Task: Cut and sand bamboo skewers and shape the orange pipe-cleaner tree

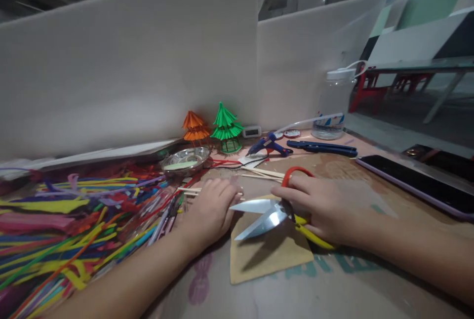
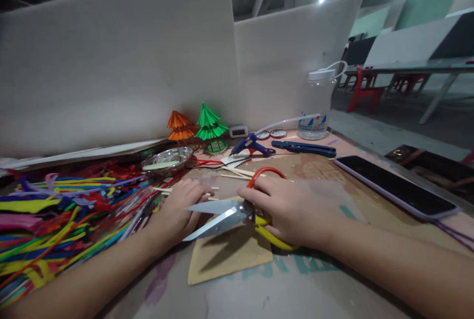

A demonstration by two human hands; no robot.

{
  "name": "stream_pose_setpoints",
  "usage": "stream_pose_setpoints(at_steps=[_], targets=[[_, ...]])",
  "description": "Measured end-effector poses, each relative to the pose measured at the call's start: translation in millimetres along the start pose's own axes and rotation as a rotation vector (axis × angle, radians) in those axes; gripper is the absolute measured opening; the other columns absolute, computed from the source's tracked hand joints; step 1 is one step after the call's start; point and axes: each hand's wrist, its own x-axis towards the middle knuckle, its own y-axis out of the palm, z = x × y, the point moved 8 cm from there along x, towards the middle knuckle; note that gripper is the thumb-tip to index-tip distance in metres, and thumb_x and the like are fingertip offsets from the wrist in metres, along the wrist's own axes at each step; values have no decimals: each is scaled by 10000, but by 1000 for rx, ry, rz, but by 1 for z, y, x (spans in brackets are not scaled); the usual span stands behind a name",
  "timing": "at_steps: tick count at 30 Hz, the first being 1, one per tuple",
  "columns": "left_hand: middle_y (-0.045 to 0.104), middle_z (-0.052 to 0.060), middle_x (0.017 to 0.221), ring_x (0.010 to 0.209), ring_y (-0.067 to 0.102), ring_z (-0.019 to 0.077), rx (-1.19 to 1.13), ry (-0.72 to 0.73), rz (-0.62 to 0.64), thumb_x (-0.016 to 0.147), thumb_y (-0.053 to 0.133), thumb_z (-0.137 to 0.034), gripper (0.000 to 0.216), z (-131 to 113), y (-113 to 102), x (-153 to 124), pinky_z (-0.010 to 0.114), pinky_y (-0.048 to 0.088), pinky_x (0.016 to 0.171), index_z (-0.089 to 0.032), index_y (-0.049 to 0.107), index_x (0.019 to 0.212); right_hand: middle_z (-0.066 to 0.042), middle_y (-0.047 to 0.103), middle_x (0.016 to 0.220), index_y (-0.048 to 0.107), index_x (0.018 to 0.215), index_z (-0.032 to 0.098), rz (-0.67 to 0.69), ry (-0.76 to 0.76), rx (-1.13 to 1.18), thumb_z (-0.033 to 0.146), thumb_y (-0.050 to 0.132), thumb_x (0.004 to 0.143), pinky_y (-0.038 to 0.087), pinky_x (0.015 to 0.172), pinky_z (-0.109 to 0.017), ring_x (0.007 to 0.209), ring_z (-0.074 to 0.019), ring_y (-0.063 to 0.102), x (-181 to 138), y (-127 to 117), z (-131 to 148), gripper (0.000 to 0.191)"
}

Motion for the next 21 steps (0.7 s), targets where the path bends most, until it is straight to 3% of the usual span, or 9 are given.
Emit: stream_pose_setpoints(at_steps=[2,5,9,12,16,21], targets=[[667,100,960,882,550,254,25,37,-9,1012,401,-263,259,-4,-3,0,393,429,792,-177,643,1051,-109,631,952,621,1262,185,9,-58,-9,241,592,877,465,676,-303,822,-212,581,4,0,9,391],[679,91,928,854,583,245,-43,5,-30,980,442,-216,220,-9,-16,0,370,454,747,-185,657,1017,-98,622,959,616,1261,188,-43,27,52,283,593,908,475,686,-296,825,-202,585,8,-2,2,366],[721,53,953,845,656,191,-367,-80,-100,992,437,-190,223,-24,-45,-4,307,496,739,-202,649,1058,-67,613,974,592,1270,235,-112,165,214,390,642,915,481,699,-294,829,-192,585,5,2,-11,390],[724,25,909,822,672,156,-544,-120,-161,1029,416,-235,237,-35,-53,-7,258,503,730,-210,651,1029,-46,615,948,566,1278,247,-164,230,395,435,631,924,480,676,-286,774,-172,569,3,4,-12,405],[697,35,858,797,649,169,-482,-98,-150,1019,423,-236,229,-36,-35,-7,268,493,707,-195,644,974,-39,625,931,575,1282,256,-123,215,468,440,658,906,468,673,-289,755,-167,554,4,8,-5,426],[726,71,1030,941,665,229,-282,-123,143,973,505,-262,189,-23,8,-7,339,512,794,-209,660,1068,-76,643,1008,583,1311,238,-68,219,414,406,640,912,493,724,-309,839,-195,588,5,12,-8,436]])
